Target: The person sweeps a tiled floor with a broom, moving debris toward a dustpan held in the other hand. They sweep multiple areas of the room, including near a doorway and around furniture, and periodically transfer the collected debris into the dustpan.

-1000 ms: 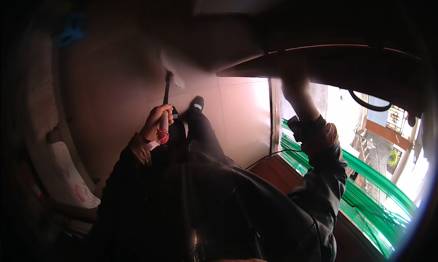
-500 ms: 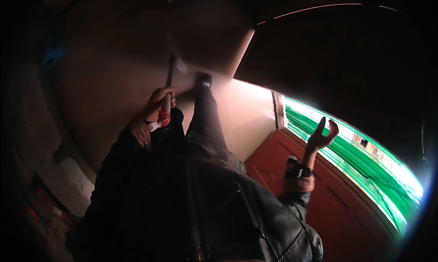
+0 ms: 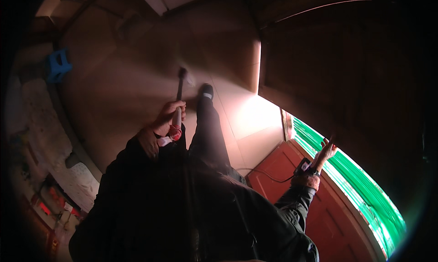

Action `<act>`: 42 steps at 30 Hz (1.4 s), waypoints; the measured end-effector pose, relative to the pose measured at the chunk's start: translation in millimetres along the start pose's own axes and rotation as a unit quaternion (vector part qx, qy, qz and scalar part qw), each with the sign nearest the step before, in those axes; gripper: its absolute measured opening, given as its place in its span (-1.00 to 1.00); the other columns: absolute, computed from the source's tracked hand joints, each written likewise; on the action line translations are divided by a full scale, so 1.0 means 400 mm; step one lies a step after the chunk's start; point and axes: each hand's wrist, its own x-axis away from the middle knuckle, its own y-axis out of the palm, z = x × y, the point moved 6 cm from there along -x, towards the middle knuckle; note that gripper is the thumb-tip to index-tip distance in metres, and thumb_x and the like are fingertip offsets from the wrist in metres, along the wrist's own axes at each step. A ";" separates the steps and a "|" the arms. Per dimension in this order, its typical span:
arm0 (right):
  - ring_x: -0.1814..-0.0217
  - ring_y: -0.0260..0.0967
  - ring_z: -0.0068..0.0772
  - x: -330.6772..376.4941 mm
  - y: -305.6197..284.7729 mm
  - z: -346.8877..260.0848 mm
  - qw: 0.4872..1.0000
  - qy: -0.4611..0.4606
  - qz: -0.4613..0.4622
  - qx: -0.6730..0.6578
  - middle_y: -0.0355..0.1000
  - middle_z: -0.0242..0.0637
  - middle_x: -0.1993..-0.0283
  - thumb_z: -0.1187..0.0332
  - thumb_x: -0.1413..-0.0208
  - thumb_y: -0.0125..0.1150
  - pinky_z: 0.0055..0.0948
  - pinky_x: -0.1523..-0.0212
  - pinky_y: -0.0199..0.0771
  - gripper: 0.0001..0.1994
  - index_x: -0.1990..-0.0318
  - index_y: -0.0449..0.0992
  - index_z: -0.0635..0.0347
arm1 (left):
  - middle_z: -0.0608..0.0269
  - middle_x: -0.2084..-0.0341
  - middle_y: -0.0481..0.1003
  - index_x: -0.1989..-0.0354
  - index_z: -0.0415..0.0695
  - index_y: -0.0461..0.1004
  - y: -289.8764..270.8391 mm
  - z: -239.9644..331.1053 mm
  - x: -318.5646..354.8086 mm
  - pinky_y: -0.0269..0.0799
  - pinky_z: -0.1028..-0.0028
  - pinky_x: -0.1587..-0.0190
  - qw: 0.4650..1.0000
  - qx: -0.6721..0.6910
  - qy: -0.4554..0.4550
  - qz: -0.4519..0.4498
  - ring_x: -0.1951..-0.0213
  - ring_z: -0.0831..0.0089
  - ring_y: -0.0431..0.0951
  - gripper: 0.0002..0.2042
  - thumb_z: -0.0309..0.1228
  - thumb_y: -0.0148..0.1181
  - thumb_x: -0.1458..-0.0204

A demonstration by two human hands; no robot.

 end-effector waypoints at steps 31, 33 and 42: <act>0.76 0.12 -0.58 0.419 1.391 0.374 0.707 0.119 -0.656 0.236 0.27 -0.42 0.59 0.10 0.02 0.06 -0.58 0.80 0.13 -0.73 0.30 0.31 0.07 | 0.26 0.36 0.43 0.15 -0.11 0.30 -0.151 -0.108 -0.264 0.30 0.55 0.28 0.971 -0.167 -0.003 0.170 0.35 0.53 0.42 -0.71 -0.17 -0.14 -0.11; 0.76 0.15 -0.56 0.324 1.438 0.422 0.736 0.113 -0.625 0.233 0.28 -0.38 0.62 0.12 0.04 0.06 -0.58 0.83 0.11 -0.71 0.30 0.34 0.14 | 0.25 0.35 0.44 0.15 -0.11 0.30 -0.167 -0.111 -0.269 0.31 0.55 0.28 0.972 -0.159 0.018 0.173 0.34 0.52 0.43 -0.71 -0.17 -0.14 -0.11; 0.80 0.09 -0.62 0.168 1.260 0.611 0.768 0.195 -0.566 0.228 0.19 -0.43 0.68 0.06 -0.01 0.04 -0.56 0.86 0.05 -0.68 0.35 0.29 0.15 | 0.22 0.33 0.43 0.14 -0.12 0.29 -0.148 -0.174 -0.360 0.29 0.51 0.24 0.971 -0.162 -0.031 0.170 0.31 0.50 0.43 -0.69 -0.15 -0.14 -0.11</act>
